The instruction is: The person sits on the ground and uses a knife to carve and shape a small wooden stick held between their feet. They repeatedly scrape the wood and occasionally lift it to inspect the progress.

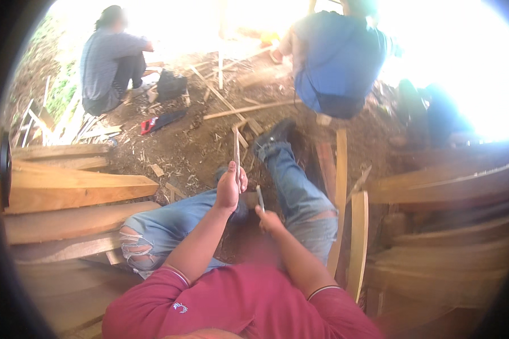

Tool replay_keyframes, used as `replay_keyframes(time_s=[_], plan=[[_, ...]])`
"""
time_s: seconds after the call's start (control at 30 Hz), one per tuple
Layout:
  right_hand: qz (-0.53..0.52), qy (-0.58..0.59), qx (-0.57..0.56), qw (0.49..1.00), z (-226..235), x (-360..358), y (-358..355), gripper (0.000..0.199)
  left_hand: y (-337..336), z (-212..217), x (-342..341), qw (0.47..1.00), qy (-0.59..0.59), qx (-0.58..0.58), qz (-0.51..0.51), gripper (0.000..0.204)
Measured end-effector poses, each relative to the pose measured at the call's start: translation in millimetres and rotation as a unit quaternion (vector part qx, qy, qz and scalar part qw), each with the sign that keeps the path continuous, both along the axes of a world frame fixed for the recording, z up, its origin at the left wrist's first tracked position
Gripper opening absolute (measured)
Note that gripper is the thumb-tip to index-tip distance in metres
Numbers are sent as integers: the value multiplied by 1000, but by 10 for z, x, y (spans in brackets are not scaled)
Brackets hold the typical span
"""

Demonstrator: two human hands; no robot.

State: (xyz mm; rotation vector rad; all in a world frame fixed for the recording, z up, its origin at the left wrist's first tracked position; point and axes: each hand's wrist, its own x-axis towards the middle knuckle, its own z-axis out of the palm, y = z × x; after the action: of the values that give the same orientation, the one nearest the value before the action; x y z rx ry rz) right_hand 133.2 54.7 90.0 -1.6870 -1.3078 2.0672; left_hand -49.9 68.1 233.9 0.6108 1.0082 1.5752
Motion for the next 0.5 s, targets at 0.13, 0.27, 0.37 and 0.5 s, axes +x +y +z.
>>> replay_keyframes(time_s=[0.13,0.27,0.37,0.5], plan=[[210,-172,140,952,-339,-81,-184,58,-137,658,-223,995,30,93,-4,53],[276,-217,159,923,-402,-104,-231,56,-293,1023,-430,988,30,148,37,52],[274,-229,181,916,-351,-106,-216,53,-325,1081,-582,980,10,188,63,45],[286,-225,171,916,-95,-158,-268,46,-348,1135,-752,969,-18,238,71,37]])
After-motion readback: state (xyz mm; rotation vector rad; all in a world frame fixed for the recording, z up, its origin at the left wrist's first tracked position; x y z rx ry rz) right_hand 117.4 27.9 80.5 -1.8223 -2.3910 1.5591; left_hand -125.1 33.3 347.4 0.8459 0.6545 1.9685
